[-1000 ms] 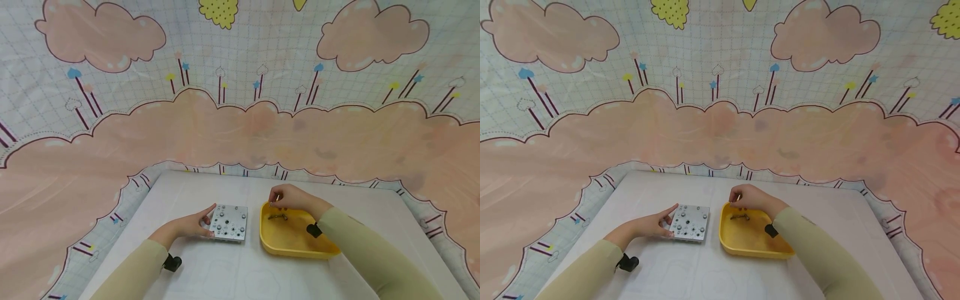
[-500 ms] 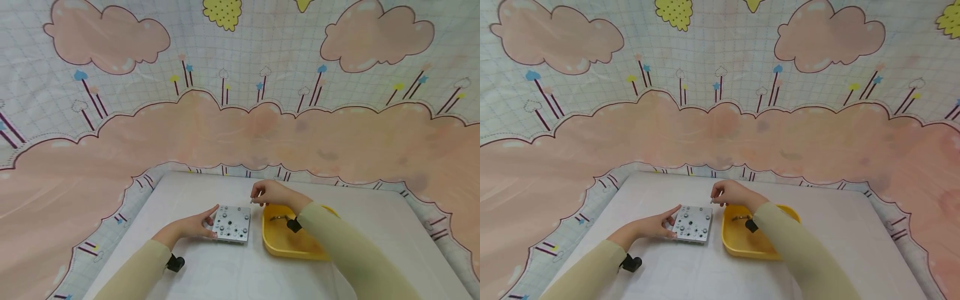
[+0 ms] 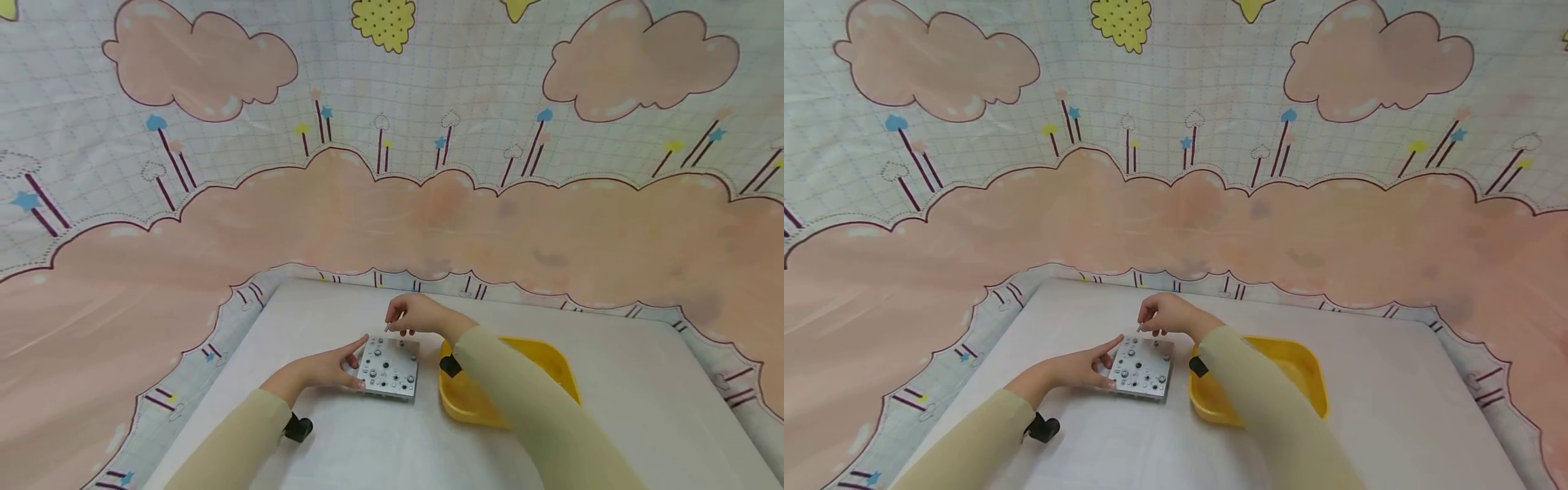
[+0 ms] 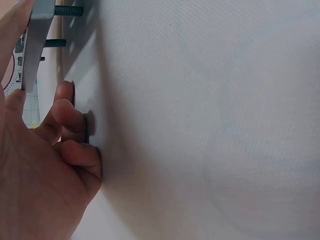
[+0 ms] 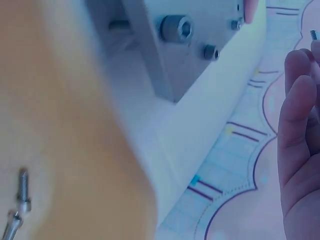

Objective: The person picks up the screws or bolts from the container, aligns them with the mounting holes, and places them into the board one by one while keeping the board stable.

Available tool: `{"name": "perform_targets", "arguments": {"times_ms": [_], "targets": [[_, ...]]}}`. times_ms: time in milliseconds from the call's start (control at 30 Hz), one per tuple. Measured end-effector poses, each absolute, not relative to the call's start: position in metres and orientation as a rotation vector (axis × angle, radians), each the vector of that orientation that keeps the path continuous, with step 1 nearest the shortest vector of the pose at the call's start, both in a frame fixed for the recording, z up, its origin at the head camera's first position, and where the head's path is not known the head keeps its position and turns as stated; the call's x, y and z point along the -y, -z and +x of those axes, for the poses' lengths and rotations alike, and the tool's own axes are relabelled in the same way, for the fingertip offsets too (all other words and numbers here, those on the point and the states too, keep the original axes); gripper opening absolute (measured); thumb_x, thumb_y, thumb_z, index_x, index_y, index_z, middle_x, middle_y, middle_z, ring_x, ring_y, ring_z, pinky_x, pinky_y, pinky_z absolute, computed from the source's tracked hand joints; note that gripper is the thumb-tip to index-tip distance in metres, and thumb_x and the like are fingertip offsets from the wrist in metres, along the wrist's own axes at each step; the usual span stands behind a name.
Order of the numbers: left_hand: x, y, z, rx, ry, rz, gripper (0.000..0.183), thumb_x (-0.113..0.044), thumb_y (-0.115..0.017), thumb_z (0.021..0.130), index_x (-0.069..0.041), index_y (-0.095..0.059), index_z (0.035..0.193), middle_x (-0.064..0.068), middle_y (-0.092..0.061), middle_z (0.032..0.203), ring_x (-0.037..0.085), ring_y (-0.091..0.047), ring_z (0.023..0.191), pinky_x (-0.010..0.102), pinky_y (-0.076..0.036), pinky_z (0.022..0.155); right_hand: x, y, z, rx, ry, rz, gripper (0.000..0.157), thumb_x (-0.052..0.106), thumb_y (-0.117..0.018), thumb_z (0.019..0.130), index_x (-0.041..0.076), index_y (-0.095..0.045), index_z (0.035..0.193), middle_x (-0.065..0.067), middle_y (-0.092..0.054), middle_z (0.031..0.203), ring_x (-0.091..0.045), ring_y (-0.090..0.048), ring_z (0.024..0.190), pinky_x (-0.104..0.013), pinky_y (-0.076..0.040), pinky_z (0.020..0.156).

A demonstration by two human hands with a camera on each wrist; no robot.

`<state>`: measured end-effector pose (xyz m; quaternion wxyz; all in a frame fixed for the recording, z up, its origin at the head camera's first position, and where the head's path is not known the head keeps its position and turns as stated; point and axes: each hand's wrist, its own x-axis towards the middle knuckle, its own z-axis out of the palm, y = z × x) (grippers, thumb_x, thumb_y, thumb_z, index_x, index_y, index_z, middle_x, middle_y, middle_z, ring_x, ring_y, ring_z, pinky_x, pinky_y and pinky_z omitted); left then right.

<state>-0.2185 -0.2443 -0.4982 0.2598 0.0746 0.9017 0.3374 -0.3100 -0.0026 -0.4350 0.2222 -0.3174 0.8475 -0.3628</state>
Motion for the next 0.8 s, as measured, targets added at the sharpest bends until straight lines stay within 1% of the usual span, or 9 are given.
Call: {"name": "perform_targets", "arguments": {"times_ms": [133,267,500,667,800], "targets": [[0.243,0.498,-0.218,-2.444,-0.911,0.211,0.109,-0.046,-0.085,0.074,-0.034,-0.018,0.159,-0.002,-0.052,0.112,0.018,-0.049,0.096,0.047,-0.037,0.094,0.014,0.440,-0.312,-2.337,0.990,-0.876,0.004,0.013,-0.073,0.089,0.013,-0.070,0.091,0.002,-0.067,0.084,-0.018,-0.064,0.070,-0.030,-0.052,0.064],[0.244,0.498,-0.219,-2.450,-0.904,0.215,0.110,-0.046,-0.085,0.074,-0.034,-0.017,0.159,-0.003,-0.052,0.111,0.018,-0.049,0.095,0.047,-0.037,0.094,0.024,0.442,-0.312,-2.336,0.952,-0.873,0.003,0.009,-0.072,0.088,0.009,-0.069,0.090,0.000,-0.065,0.082,-0.017,-0.061,0.067,-0.029,-0.052,0.063],[0.245,0.500,-0.220,-2.437,-0.909,0.204,0.110,-0.047,-0.085,0.074,-0.035,-0.017,0.159,-0.003,-0.052,0.111,0.018,-0.049,0.101,0.048,-0.036,0.098,0.037,0.444,-0.311,-2.373,0.779,-0.879,0.008,0.005,-0.070,0.089,0.013,-0.068,0.088,0.000,-0.064,0.081,-0.014,-0.058,0.068,-0.028,-0.050,0.065],[0.246,0.501,-0.221,-2.441,-0.911,0.213,0.109,-0.046,-0.085,0.075,-0.035,-0.017,0.159,-0.003,-0.052,0.111,0.018,-0.049,0.100,0.048,-0.036,0.097,0.043,0.444,-0.310,-2.425,0.665,-0.892,0.009,0.007,-0.070,0.089,0.015,-0.068,0.087,0.001,-0.064,0.082,-0.014,-0.059,0.072,-0.028,-0.049,0.067],[0.247,0.502,-0.221,-2.438,-0.913,0.220,0.108,-0.046,-0.084,0.076,-0.035,-0.017,0.159,-0.004,-0.052,0.111,0.018,-0.049,0.098,0.046,-0.035,0.095,0.047,0.447,-0.309,-2.455,0.605,-0.904,0.009,0.008,-0.071,0.090,0.016,-0.068,0.086,0.002,-0.063,0.081,-0.012,-0.058,0.071,-0.027,-0.048,0.067]]}}
